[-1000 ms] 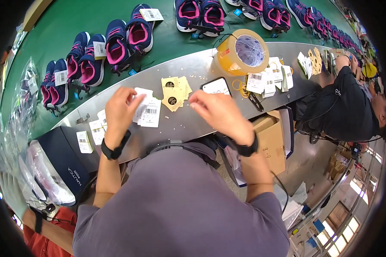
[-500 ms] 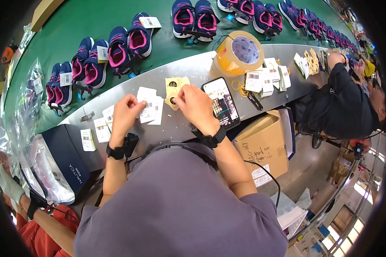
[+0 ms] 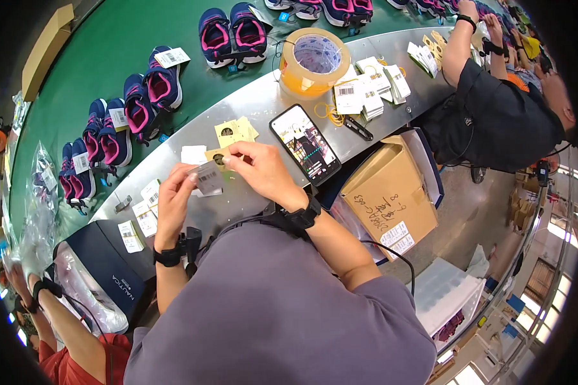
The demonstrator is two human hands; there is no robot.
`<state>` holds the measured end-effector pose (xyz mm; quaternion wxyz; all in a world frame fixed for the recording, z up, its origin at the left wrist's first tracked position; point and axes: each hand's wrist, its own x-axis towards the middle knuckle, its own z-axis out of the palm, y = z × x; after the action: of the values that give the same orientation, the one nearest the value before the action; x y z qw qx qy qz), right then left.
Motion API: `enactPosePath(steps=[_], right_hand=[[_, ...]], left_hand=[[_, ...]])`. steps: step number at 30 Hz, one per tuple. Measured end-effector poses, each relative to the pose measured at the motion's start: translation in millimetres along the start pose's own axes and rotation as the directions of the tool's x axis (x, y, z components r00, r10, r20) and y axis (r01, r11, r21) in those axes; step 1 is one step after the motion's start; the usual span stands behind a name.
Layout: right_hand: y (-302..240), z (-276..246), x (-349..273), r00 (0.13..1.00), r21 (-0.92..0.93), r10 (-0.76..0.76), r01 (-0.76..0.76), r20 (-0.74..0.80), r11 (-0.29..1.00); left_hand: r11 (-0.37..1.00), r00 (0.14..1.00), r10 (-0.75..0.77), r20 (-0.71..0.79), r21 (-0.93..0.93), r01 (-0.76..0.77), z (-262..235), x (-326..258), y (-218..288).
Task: Applying adhesive labels or tags to shoes on a manufacturing assembly line.
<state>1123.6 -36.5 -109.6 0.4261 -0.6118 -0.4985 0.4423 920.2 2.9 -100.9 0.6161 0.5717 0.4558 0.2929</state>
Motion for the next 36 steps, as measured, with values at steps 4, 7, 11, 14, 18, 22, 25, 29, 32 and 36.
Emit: enactPosePath(steps=[4,7,11,14,18,22,25,29,32,36], right_hand=[[9.2,-9.9,-2.7,0.994,0.311,0.041,-0.069,0.097,0.948],[5.8,-22.6,-0.7,0.989,0.432,-0.015,-0.051,0.147,0.900],[-14.3,-63.7,9.6,0.948,0.200,0.099,-0.164,0.303,0.966],[-29.2,-126.5,42.8,0.955,-0.333,-0.294,0.291,0.042,0.897],[-43.2,-195.5,97.4,0.730,-0.811,-0.659,0.491,0.183,0.319],[-31.7,-223.8,110.4,0.824,-0.751,-0.450,0.530,0.345,0.393],[-23.8,-237.8,121.0,0.754,-0.671,-0.585,0.602,0.300,0.432],[-47.8,-256.1,129.2,0.688,-0.731,-0.708,0.564,0.158,0.385],[-46.8,-282.1,128.4,0.823,-0.938,-0.554,0.280,0.124,0.206],[-47.6,-293.5,125.3,0.906,-0.932,-0.395,0.263,0.150,0.250]], left_hand=[[0.970,0.993,-0.114,-0.038,-0.218,0.103,24.2,6.4,1.0],[0.967,0.996,-0.008,-0.087,-0.256,-0.014,39.3,17.9,9.4],[0.917,0.991,-0.131,0.021,-0.379,0.129,49.7,33.1,20.5],[0.921,0.997,-0.046,-0.059,-0.389,0.020,64.8,50.6,43.5],[0.948,0.998,-0.003,-0.056,-0.317,-0.015,67.9,62.9,41.5],[0.938,0.995,-0.092,0.032,-0.333,0.098,75.7,58.1,41.3],[0.928,0.992,-0.124,0.020,-0.351,0.123,81.7,63.7,43.7],[0.941,0.993,-0.111,-0.028,-0.324,0.096,92.6,74.4,56.9],[0.945,0.996,-0.083,-0.013,-0.319,0.074,103.0,83.2,64.7],[0.951,0.995,-0.101,0.016,-0.291,0.101,123.6,86.4,68.6]])
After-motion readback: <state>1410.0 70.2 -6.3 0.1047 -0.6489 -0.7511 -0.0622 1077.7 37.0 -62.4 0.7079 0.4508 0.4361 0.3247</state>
